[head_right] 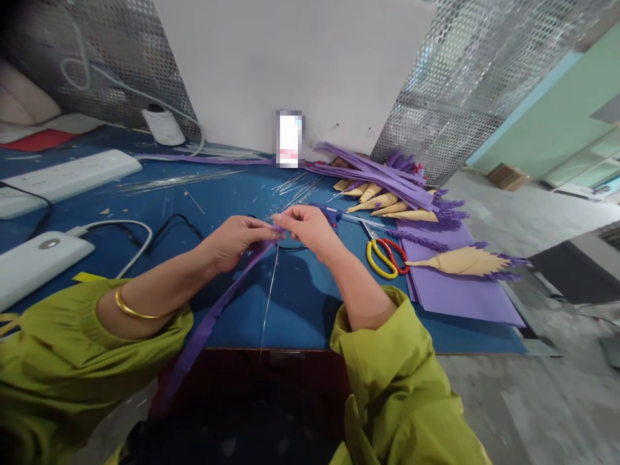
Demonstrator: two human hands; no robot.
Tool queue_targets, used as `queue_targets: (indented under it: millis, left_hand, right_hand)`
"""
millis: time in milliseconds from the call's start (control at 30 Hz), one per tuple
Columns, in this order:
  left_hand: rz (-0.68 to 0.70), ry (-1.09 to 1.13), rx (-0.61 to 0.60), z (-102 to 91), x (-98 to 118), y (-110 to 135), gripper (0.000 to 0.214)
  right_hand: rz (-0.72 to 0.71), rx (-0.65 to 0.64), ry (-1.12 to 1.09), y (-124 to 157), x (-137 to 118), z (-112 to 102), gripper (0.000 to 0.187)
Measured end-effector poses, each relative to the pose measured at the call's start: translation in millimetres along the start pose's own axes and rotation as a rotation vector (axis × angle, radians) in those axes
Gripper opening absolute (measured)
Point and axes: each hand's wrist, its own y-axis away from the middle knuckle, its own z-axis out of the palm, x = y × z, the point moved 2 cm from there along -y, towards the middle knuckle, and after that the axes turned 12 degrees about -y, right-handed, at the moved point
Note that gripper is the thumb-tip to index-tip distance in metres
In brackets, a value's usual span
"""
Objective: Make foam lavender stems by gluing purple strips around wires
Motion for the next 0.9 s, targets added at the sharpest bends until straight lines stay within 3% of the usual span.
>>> queue_targets:
  millis: [233,433,800,900]
  left_hand:
    - [-0.020,0.161,-0.106,-1.9,0,-1,0.021]
    - [0.005,0.154,-0.176,-1.5,-3,-1,0.022]
    - [-0.033,0.180,-0.335,-3.2,2,2,0.021]
    - [-0.027,0.150,-0.322,-3.7,2,3,0.018]
  right_hand:
    - [0.032,-0.297,-0.178,-3,-2,-16,0.032]
    - [0.019,-0.315,-0.243,-4,7,-11,0.017]
    - [-0.048,-0.304,-0.189,-3,-2,-19,0.017]
    - [-0.058,-0.303,-0.170,-4,-2,-20,0.016]
